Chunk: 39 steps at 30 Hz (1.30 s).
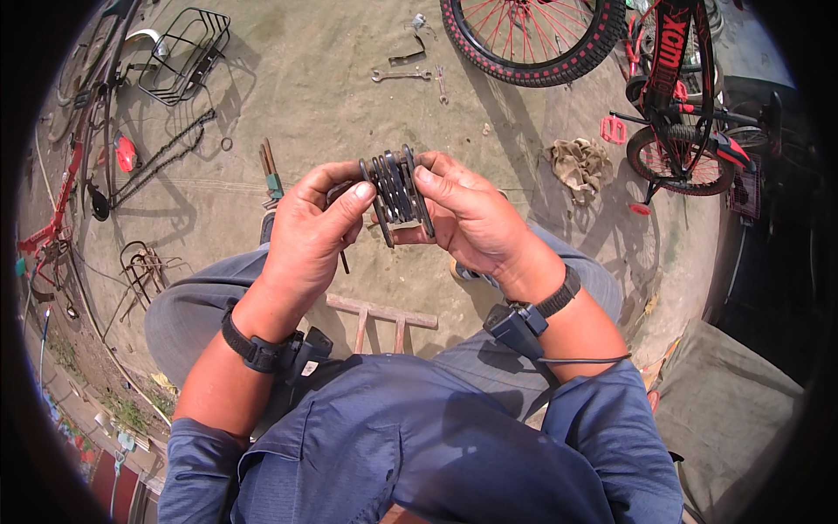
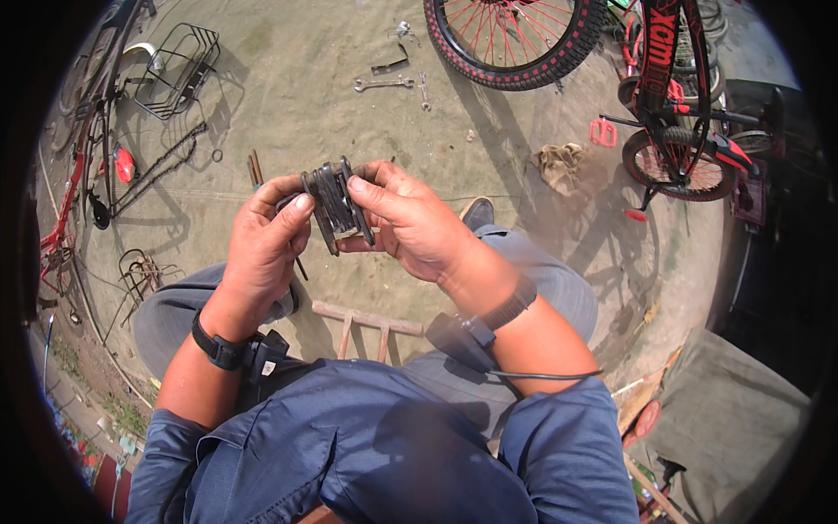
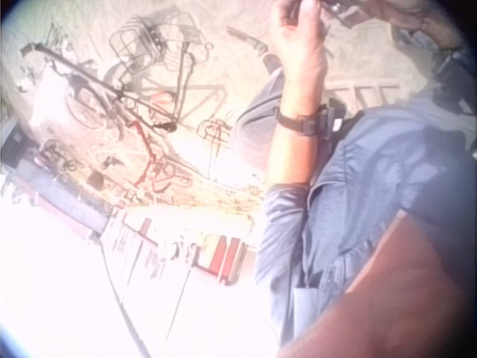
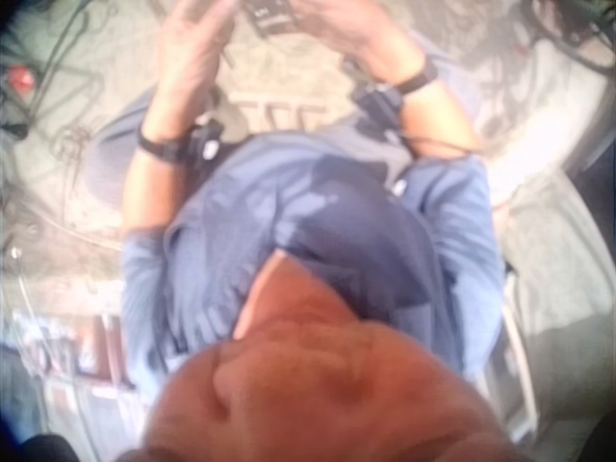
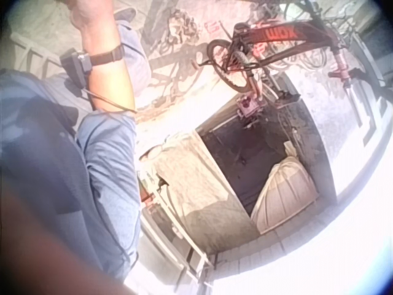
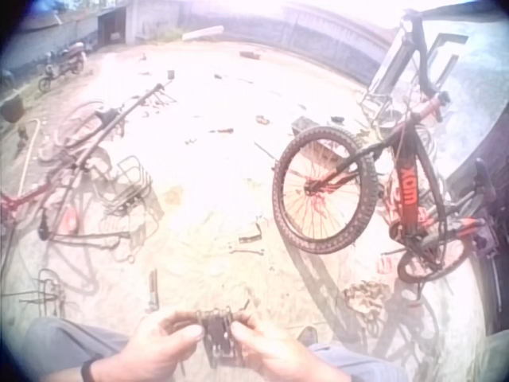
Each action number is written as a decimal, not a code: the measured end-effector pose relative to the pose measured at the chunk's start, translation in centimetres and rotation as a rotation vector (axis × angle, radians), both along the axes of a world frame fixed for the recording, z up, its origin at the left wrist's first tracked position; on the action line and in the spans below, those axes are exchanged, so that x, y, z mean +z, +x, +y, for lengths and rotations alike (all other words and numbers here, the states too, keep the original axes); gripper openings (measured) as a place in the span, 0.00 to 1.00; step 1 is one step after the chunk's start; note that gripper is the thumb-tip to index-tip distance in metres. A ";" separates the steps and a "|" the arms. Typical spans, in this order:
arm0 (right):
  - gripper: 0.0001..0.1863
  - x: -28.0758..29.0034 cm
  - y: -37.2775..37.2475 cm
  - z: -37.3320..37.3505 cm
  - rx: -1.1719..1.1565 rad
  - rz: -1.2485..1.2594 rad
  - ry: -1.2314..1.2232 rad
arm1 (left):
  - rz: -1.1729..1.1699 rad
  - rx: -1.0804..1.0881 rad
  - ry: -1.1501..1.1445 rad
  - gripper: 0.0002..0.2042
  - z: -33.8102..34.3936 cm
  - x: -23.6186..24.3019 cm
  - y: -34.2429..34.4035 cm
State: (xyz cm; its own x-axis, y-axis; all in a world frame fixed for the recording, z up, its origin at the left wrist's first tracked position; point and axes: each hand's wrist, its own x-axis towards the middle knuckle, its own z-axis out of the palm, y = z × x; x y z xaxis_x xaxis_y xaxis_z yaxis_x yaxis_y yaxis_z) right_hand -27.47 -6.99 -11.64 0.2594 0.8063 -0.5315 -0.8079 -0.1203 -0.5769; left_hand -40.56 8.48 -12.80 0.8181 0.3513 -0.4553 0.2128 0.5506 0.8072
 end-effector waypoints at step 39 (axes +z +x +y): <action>0.28 -1.2 0.5 -0.3 -0.053 0.296 0.129 | 0.126 0.033 -0.094 0.24 0.8 -1.2 0.1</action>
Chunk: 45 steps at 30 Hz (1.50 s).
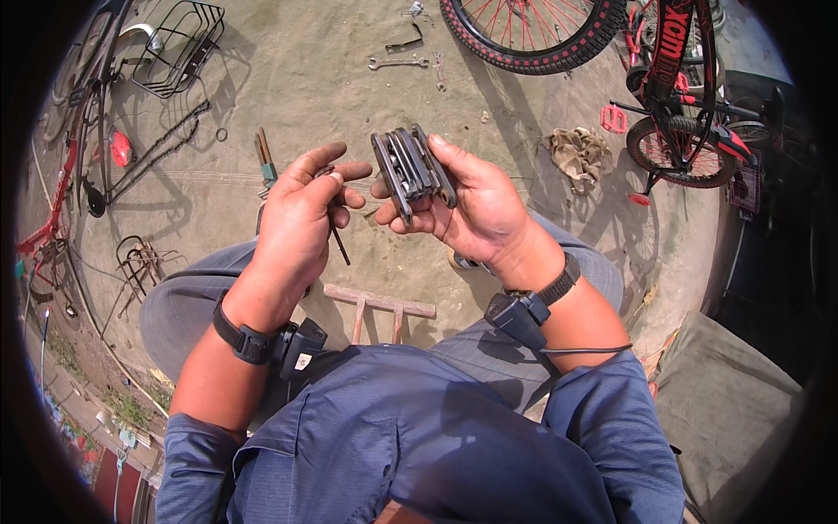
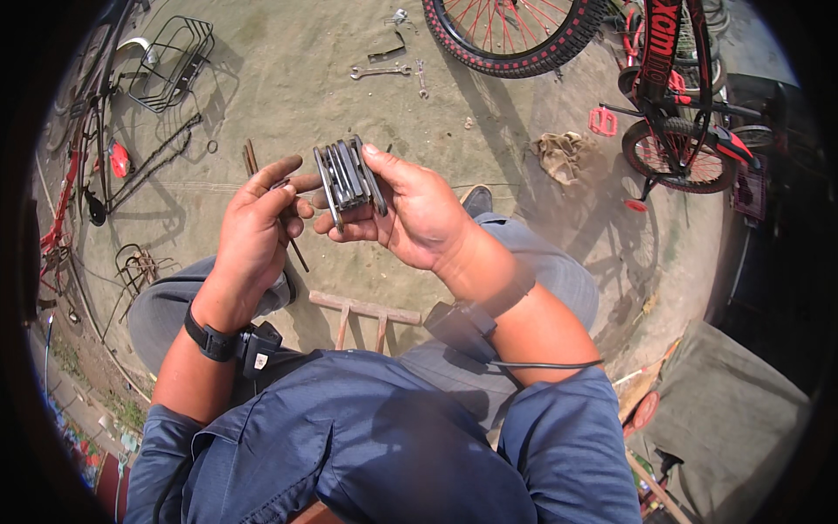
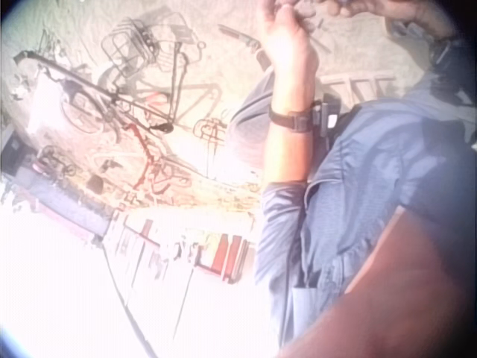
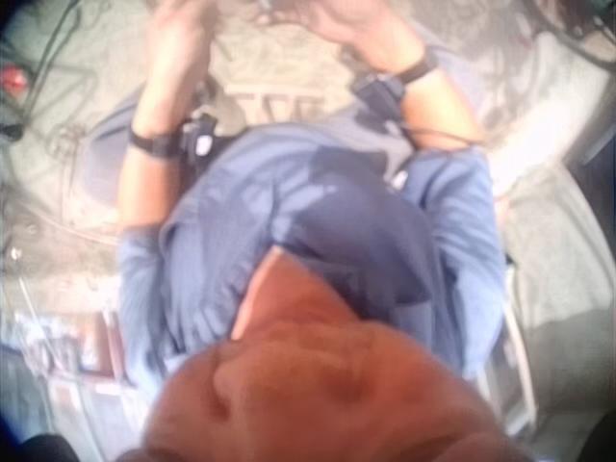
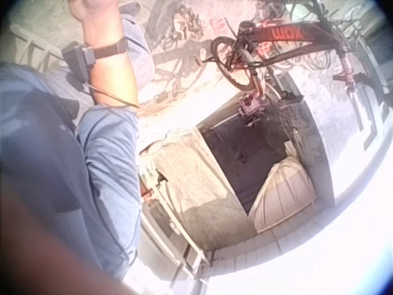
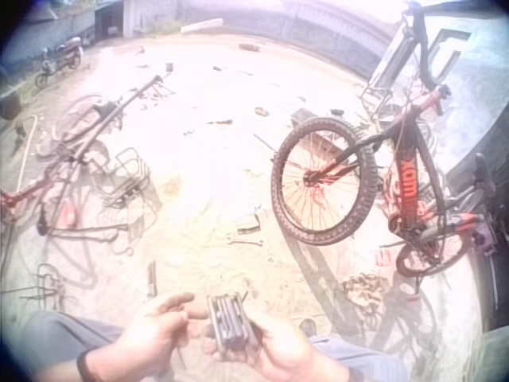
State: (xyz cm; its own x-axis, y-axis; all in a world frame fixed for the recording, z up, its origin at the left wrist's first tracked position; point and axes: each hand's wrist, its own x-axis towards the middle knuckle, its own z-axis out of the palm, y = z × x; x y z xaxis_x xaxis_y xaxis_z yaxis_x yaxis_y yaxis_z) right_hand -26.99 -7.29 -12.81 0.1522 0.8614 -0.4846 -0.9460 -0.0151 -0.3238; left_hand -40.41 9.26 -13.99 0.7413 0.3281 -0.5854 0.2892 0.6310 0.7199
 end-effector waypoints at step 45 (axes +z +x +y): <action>0.28 -0.3 0.6 -0.3 -0.072 0.065 -0.024 | 0.021 -0.024 -0.061 0.19 -0.1 0.3 0.0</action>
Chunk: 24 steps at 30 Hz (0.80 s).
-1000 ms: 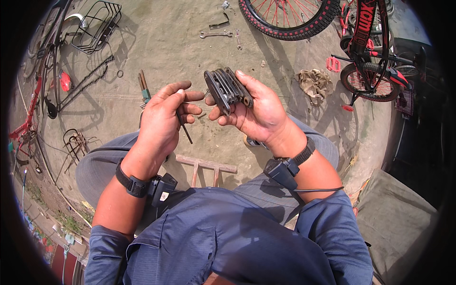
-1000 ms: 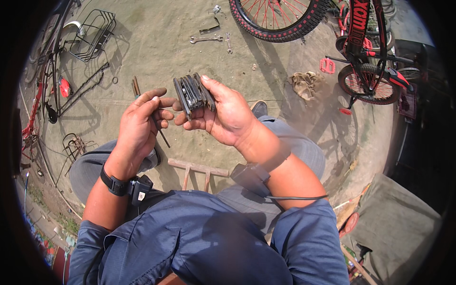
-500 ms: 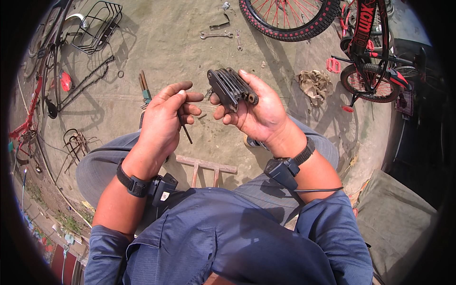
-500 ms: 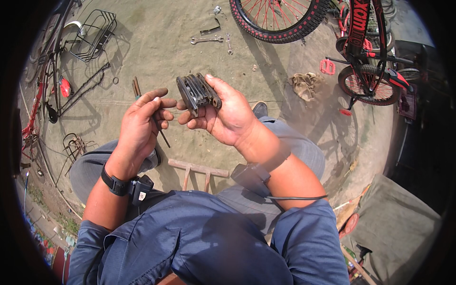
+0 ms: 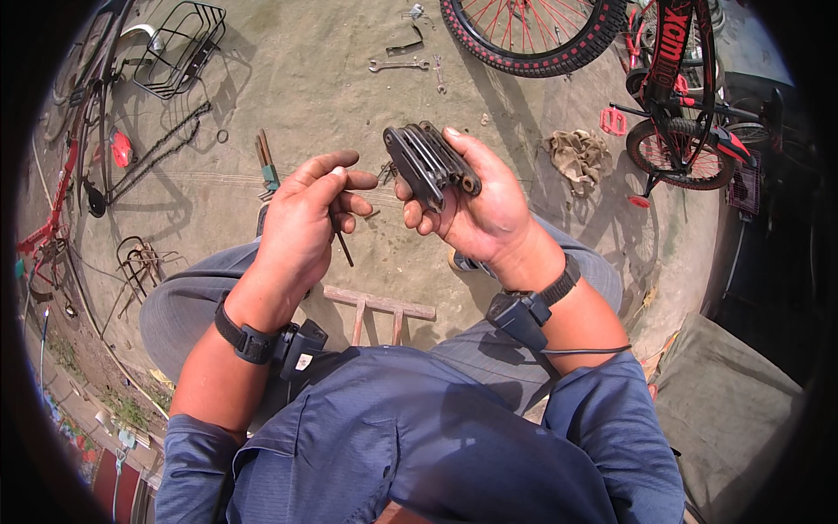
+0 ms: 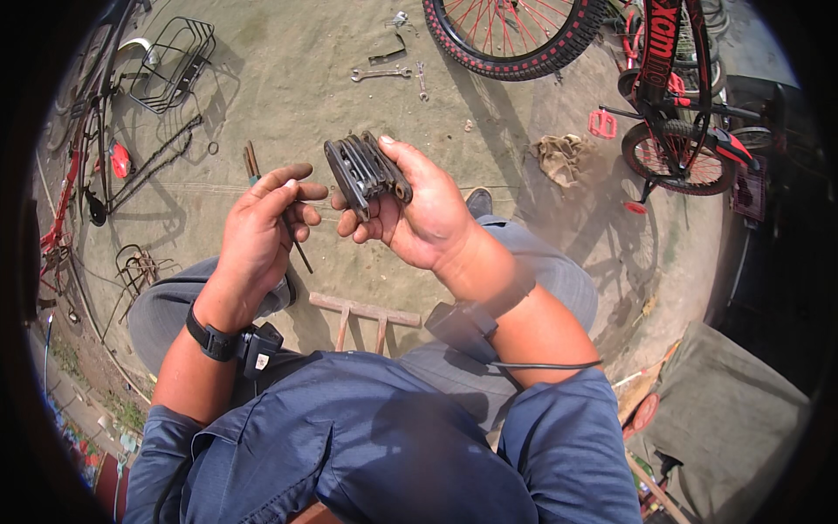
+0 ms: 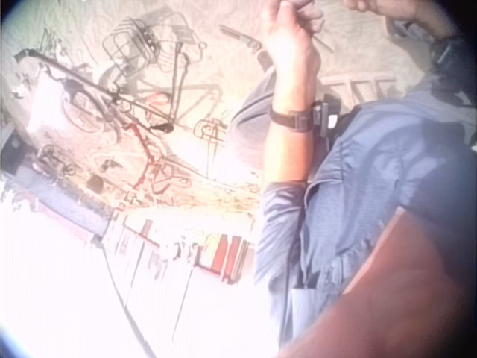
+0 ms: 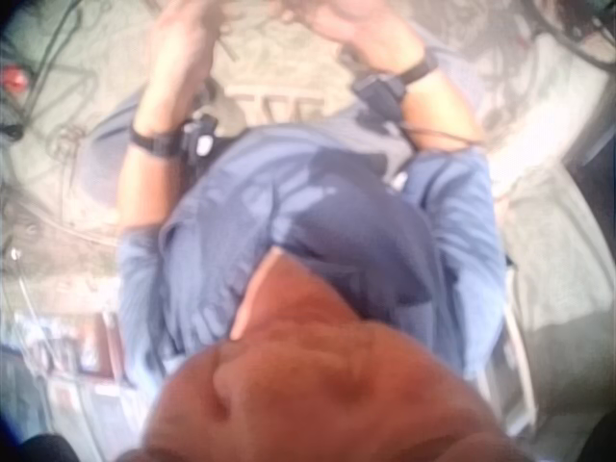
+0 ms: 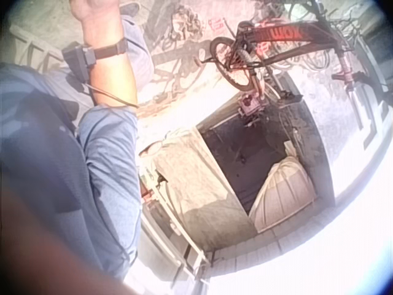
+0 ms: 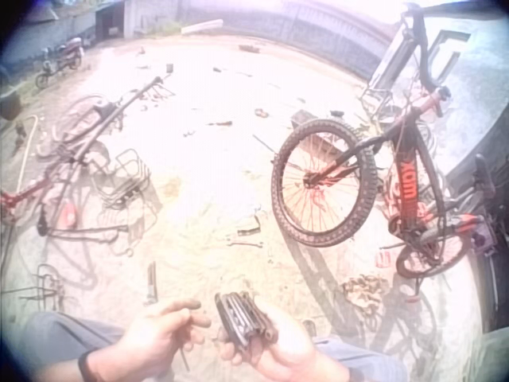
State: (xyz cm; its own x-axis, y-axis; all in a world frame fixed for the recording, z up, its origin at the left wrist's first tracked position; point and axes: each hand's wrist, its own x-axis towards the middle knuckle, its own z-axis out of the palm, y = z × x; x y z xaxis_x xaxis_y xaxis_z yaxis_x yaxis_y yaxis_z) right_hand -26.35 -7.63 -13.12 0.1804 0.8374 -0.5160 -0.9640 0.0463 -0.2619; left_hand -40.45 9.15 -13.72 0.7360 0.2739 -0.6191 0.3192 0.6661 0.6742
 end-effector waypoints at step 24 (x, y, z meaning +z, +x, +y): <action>0.21 1.7 -1.4 1.1 -0.027 -0.573 -0.289 | -0.096 -0.203 0.095 0.22 -0.7 0.7 0.0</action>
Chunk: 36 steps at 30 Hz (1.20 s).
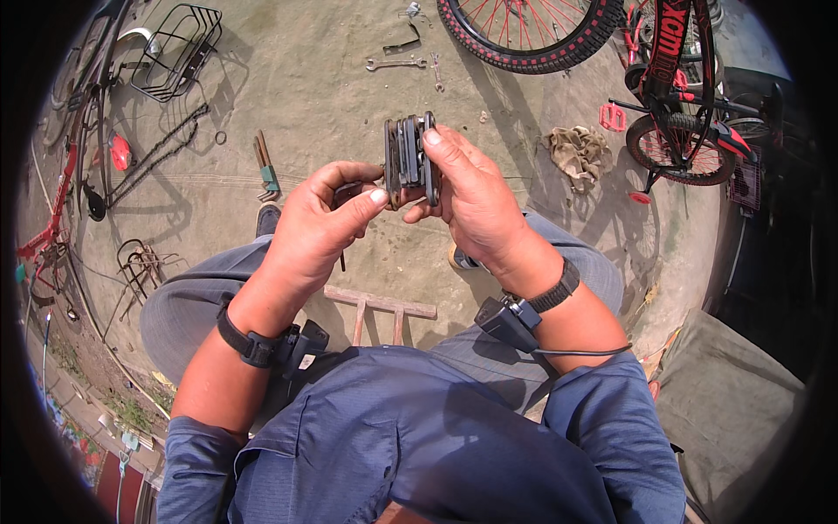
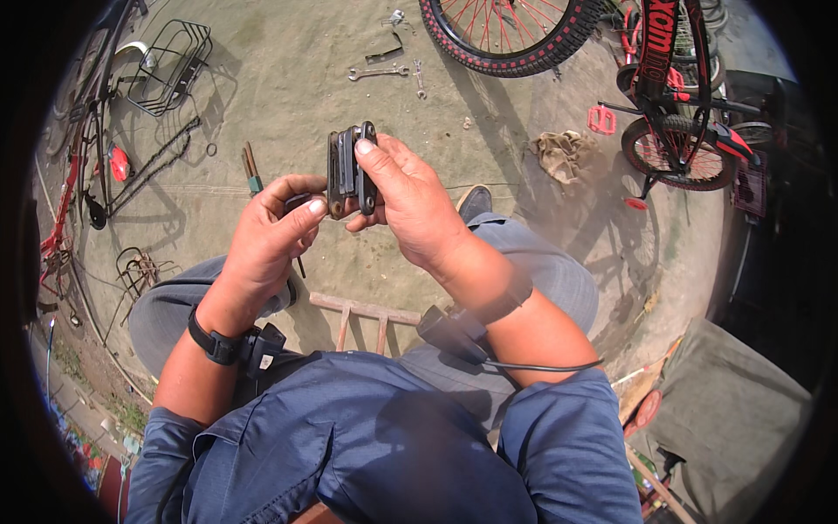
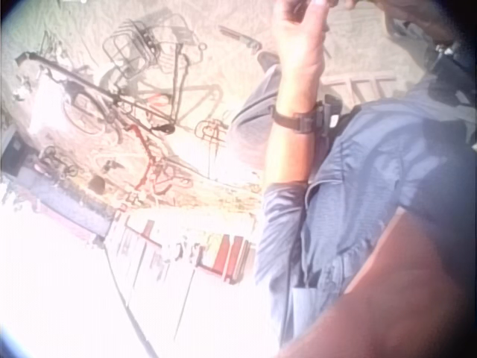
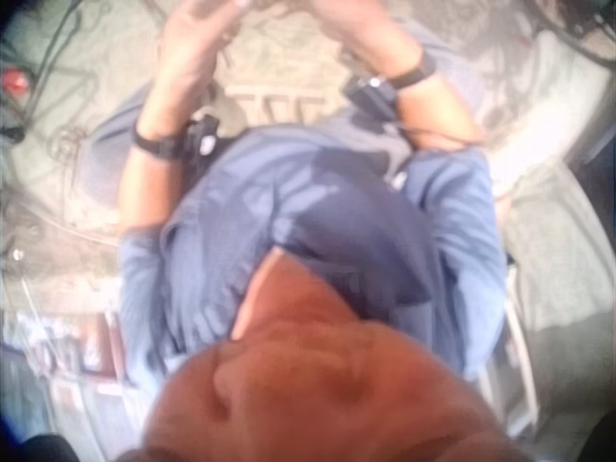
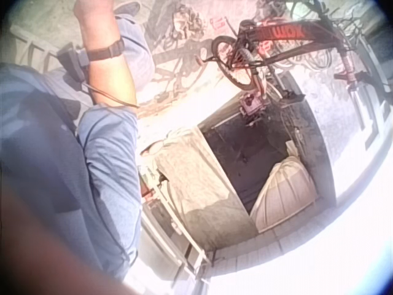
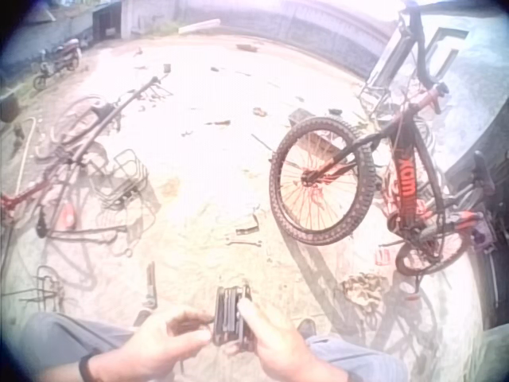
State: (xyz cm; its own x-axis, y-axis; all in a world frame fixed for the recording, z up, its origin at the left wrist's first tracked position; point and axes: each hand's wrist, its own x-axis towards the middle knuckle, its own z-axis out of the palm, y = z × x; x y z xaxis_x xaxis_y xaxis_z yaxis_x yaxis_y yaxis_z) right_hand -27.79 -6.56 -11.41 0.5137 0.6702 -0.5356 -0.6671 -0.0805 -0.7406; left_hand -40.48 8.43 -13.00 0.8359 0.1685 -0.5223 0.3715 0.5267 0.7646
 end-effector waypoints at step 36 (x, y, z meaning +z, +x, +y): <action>0.22 0.0 0.4 -0.4 0.064 -0.037 0.029 | -0.268 -0.039 1.050 0.09 0.3 0.4 0.2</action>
State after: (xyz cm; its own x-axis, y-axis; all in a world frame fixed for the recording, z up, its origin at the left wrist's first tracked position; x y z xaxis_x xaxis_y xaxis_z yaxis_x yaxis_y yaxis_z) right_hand -27.44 -6.95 -11.45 0.4880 0.7172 -0.4974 -0.6336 -0.1008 -0.7670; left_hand -40.32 8.72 -12.57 0.9158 0.3958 0.0677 0.1276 -0.4467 0.8855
